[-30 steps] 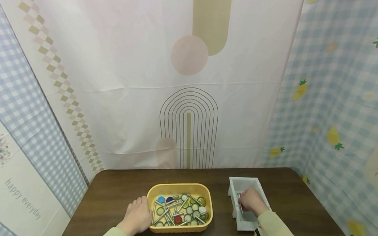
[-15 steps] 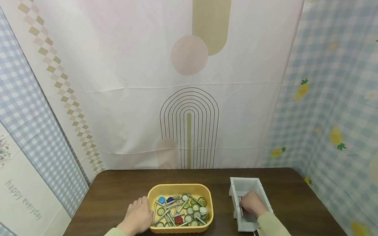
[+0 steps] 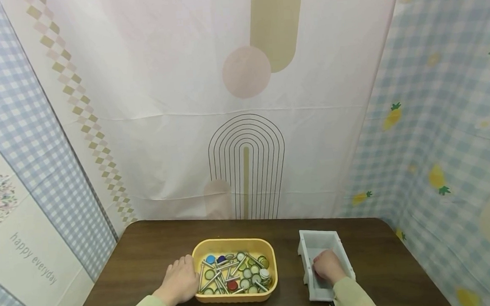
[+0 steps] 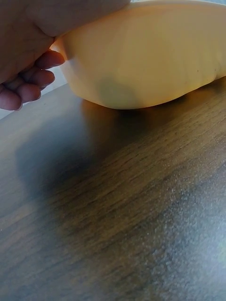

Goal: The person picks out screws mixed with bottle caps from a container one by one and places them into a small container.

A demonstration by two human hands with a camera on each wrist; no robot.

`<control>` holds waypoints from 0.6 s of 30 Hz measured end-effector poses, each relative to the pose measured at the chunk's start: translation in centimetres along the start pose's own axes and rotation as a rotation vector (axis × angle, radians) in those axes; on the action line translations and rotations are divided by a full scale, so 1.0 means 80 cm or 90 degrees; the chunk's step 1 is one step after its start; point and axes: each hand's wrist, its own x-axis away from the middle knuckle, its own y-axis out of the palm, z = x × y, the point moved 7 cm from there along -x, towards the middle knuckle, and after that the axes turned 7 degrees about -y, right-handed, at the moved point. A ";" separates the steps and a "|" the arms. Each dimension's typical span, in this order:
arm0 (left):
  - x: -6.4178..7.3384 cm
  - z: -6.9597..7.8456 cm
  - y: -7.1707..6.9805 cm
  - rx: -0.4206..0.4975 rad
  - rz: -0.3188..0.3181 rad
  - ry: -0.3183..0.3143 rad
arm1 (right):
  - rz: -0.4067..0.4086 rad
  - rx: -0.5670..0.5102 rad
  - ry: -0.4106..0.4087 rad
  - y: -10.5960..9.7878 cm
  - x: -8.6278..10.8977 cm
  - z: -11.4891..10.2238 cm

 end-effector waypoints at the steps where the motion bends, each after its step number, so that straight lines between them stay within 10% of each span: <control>1: 0.000 0.000 0.000 0.000 -0.001 0.000 | 0.002 0.008 -0.006 -0.001 -0.001 -0.001; 11: -0.004 -0.004 0.001 -0.002 -0.006 -0.006 | 0.029 -0.051 -0.014 -0.047 -0.004 -0.060; 18: -0.003 -0.003 0.006 0.005 -0.014 -0.006 | -0.001 -0.083 -0.055 -0.031 0.010 -0.123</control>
